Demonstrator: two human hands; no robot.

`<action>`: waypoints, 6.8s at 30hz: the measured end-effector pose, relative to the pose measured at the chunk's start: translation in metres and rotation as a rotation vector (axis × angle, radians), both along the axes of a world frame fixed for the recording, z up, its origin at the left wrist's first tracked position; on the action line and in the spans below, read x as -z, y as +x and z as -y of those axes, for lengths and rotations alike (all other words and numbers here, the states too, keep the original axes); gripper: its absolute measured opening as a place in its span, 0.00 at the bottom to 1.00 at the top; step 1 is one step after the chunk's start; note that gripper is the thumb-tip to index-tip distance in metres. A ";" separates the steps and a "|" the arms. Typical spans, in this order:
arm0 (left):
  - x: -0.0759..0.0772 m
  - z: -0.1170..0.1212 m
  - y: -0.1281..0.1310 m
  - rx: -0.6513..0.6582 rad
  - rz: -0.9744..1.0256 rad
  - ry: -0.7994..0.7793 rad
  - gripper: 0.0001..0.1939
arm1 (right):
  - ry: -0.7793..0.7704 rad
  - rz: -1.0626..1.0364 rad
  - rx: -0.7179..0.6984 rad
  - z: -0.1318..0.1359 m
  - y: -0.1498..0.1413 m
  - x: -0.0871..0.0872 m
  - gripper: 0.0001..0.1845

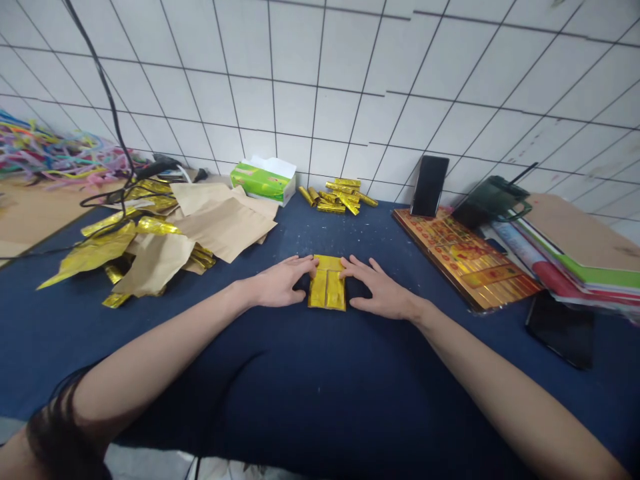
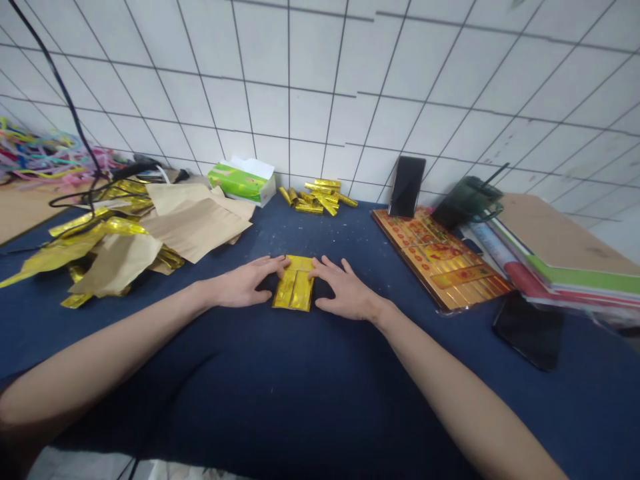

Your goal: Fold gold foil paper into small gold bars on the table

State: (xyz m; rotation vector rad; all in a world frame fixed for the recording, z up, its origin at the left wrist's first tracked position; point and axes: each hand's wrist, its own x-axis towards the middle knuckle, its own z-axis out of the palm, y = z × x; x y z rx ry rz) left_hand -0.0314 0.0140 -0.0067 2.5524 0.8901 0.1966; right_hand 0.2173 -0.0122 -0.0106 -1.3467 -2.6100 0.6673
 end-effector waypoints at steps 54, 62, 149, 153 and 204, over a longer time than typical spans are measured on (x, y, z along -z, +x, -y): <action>0.019 0.010 0.025 -0.278 0.035 0.162 0.09 | 0.088 -0.082 0.220 0.003 -0.021 0.015 0.13; 0.017 0.008 0.024 -0.308 0.122 0.100 0.07 | 0.053 -0.101 0.239 0.001 -0.021 0.016 0.14; 0.014 0.028 0.015 -0.011 -0.258 0.207 0.42 | 0.217 0.102 0.149 -0.003 -0.011 0.019 0.23; 0.014 0.028 0.015 -0.023 -0.260 0.202 0.42 | 0.286 0.016 0.321 -0.005 -0.015 0.021 0.26; 0.017 0.056 0.025 0.015 -0.141 0.541 0.40 | -0.414 -0.325 0.401 -0.041 -0.015 -0.007 0.11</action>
